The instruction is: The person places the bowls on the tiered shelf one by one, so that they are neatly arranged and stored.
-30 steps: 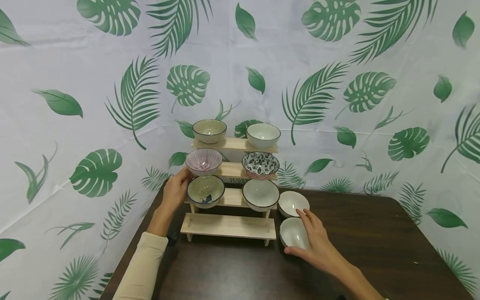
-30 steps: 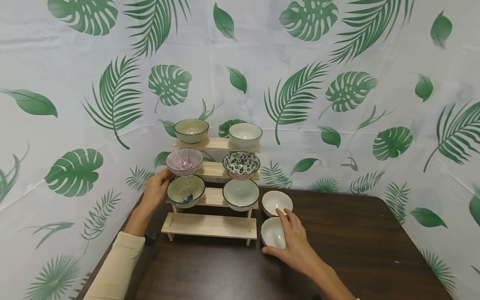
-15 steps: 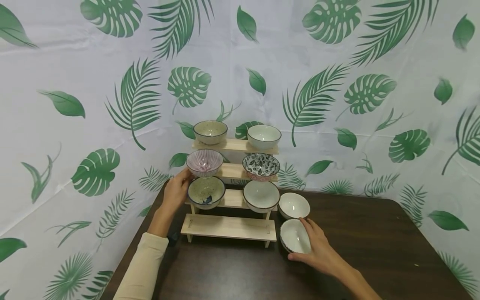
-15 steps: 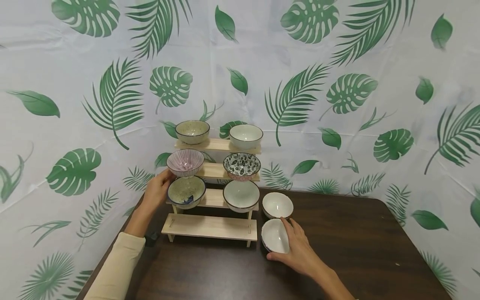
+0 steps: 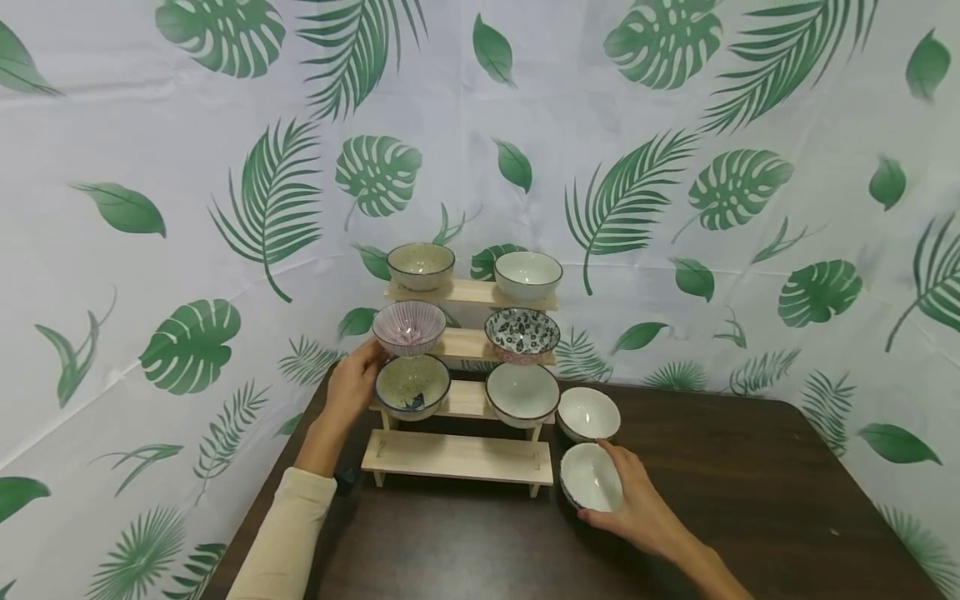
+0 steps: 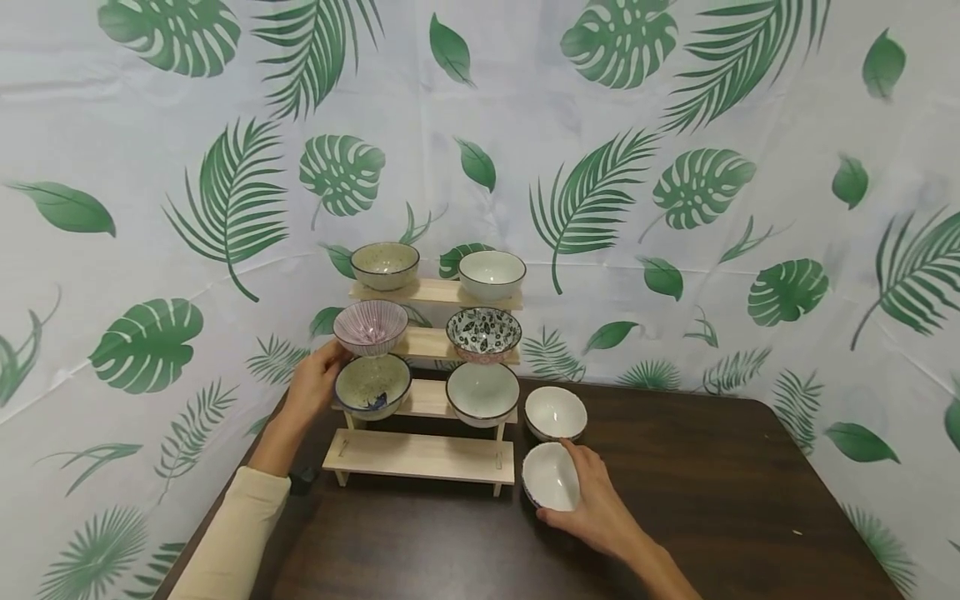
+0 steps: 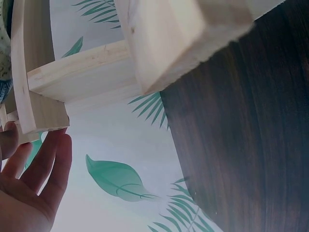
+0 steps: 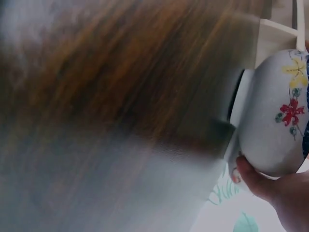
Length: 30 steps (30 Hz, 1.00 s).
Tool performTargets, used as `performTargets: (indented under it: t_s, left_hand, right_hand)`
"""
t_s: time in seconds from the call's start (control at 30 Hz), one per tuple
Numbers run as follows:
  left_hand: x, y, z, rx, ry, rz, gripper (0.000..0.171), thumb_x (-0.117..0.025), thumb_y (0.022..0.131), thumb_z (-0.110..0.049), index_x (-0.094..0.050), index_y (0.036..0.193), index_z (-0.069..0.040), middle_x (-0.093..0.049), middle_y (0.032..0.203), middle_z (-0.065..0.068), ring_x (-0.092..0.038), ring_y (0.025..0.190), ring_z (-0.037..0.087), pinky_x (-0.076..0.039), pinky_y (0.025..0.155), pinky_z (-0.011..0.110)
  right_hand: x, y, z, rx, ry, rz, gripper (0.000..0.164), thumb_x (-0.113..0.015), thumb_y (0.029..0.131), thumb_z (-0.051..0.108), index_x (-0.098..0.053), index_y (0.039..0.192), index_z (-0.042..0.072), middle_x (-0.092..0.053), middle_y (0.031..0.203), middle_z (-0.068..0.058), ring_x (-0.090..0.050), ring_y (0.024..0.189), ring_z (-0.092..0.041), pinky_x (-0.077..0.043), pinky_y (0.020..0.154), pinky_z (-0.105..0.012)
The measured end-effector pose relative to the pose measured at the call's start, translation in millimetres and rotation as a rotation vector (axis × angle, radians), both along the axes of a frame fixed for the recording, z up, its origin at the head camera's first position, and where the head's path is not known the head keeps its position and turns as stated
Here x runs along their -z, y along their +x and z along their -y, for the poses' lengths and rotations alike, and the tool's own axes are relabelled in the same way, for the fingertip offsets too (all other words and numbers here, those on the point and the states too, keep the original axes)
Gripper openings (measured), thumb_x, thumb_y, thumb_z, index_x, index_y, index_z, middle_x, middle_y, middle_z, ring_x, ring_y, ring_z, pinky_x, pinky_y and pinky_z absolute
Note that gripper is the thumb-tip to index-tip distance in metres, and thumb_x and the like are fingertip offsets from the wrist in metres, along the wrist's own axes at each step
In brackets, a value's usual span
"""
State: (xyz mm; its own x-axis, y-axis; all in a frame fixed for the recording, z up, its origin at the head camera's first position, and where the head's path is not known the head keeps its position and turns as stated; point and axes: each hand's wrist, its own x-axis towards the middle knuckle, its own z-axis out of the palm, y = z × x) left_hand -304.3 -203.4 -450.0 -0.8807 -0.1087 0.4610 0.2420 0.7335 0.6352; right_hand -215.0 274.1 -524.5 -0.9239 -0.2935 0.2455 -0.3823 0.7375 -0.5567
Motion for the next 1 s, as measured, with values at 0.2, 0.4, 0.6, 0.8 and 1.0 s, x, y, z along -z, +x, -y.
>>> performTargets:
  t_s: [0.2, 0.4, 0.6, 0.8, 1.0]
  left_hand:
    - [3.9, -0.4, 0, -0.005, 0.006, 0.003, 0.026, -0.062, 0.101, -0.013, -0.072, 0.126, -0.014, -0.073, 0.126, 0.016, -0.069, 0.116, 0.046, -0.052, 0.090, 0.065]
    - [5.3, -3.0, 1, -0.005, 0.000, -0.022, 0.024, -0.063, 0.101, -0.013, -0.072, 0.124, -0.013, -0.074, 0.125, 0.017, -0.069, 0.113, 0.046, -0.052, 0.088, 0.065]
    - [4.6, -3.3, 2, -0.005, -0.005, -0.012, 0.025, -0.062, 0.101, -0.012, -0.072, 0.124, -0.013, -0.073, 0.126, 0.017, -0.069, 0.114, 0.047, -0.051, 0.089, 0.066]
    - [3.2, -3.2, 2, -0.007, -0.002, -0.019, 0.024, -0.063, 0.101, -0.013, -0.072, 0.123, -0.013, -0.073, 0.127, 0.016, -0.069, 0.114, 0.046, -0.051, 0.089, 0.065]
    - [3.2, -2.4, 0, 0.000, -0.008, -0.004, 0.026, -0.062, 0.102, -0.014, -0.072, 0.126, -0.014, -0.073, 0.127, 0.016, -0.069, 0.113, 0.046, -0.052, 0.087, 0.065]
  right_hand:
    - [-9.2, 10.9, 2, -0.025, 0.019, -0.036, 0.113, -0.095, 0.065, 0.048, -0.038, 0.157, 0.014, -0.049, 0.145, -0.014, -0.053, 0.125, -0.031, -0.052, 0.085, -0.046]
    - [-29.9, 17.6, 12, -0.108, 0.033, -0.114, 0.114, -0.097, 0.063, 0.046, -0.037, 0.158, 0.026, -0.045, 0.151, -0.001, -0.049, 0.129, -0.017, -0.050, 0.092, -0.038]
    - [-46.1, 24.5, 26, -0.182, 0.031, -0.115, 0.116, -0.097, 0.062, 0.045, -0.034, 0.158, 0.031, -0.043, 0.153, 0.001, -0.049, 0.130, -0.016, -0.052, 0.093, -0.035]
    - [-53.5, 26.8, 43, -0.226, 0.029, -0.086, 0.116, -0.096, 0.064, 0.048, -0.031, 0.160, 0.035, -0.040, 0.155, 0.007, -0.049, 0.132, -0.014, -0.053, 0.093, -0.035]
    - [-51.7, 25.5, 57, -0.256, 0.024, -0.086, 0.116, -0.096, 0.065, 0.049, -0.030, 0.160, 0.036, -0.039, 0.155, 0.008, -0.045, 0.137, -0.014, -0.053, 0.097, -0.039]
